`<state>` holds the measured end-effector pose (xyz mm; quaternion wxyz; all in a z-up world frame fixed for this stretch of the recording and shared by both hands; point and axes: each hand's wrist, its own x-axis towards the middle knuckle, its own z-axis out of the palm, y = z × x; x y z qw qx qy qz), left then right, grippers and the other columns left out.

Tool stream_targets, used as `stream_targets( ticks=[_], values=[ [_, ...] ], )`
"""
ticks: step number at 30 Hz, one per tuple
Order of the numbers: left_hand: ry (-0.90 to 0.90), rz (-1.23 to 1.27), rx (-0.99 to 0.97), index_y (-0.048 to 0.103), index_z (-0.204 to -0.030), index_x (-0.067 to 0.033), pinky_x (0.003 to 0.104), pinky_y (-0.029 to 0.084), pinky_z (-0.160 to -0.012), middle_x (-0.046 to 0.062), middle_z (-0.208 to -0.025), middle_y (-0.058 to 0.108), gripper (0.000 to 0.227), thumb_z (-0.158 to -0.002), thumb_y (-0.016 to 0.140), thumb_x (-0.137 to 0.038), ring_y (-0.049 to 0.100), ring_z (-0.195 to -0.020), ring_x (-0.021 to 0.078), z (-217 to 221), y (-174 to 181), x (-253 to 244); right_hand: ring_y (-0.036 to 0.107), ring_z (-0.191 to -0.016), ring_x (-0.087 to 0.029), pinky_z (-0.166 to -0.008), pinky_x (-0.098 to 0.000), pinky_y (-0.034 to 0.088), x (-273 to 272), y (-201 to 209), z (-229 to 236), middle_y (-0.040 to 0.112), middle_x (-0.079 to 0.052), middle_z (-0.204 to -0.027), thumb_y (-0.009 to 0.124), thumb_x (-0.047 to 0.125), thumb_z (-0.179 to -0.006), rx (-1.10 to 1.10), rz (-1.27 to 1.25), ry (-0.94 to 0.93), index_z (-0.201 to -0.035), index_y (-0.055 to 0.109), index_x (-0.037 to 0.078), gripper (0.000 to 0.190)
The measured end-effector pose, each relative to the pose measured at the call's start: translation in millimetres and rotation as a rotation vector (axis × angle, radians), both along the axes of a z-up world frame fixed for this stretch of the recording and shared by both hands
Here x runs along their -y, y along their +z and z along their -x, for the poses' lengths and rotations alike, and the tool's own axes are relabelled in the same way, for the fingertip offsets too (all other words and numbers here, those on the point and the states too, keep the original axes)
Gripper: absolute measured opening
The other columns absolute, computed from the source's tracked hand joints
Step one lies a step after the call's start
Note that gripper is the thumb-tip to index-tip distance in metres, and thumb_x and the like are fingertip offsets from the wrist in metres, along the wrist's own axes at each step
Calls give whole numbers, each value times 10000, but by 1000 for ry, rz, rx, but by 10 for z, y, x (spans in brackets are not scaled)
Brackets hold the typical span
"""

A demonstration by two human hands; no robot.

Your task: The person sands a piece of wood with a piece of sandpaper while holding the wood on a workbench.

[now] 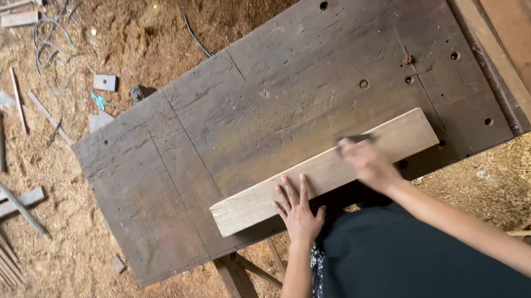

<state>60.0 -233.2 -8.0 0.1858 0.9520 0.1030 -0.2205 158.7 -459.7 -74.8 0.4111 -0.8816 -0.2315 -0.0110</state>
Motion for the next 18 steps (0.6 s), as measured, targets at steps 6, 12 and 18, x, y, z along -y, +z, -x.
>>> stream_targets(
  ticks=[6,12,18],
  values=[
    [63,9,-26,117,-1616,-339,629,-20,-1209,152,-1698,-79,1100,-762,808,-397,-118,-1555,398,-29,43,66,712,-1017,-178,-801,-247,594,880,39,-288,706,-87,-1319,566,151,-1031,-212,104,-266,-874,729,74,239],
    [88,-41,-154,32,-1592,-341,646,-41,-1212,160,-1662,-157,1146,-763,819,-414,-160,-1533,415,-167,152,181,656,-1127,-267,-990,-371,545,608,-57,-1,676,-14,-1356,640,69,-917,-61,183,-207,-1047,746,81,168],
    [72,-206,-58,98,-1604,-437,617,-11,-1225,82,-1710,-63,1128,-742,808,-274,-74,-1566,313,-99,50,141,667,-1008,-196,-984,-356,540,1002,-67,-260,654,11,-1412,611,160,-1007,-205,224,-76,-1144,768,144,209]
  ],
)
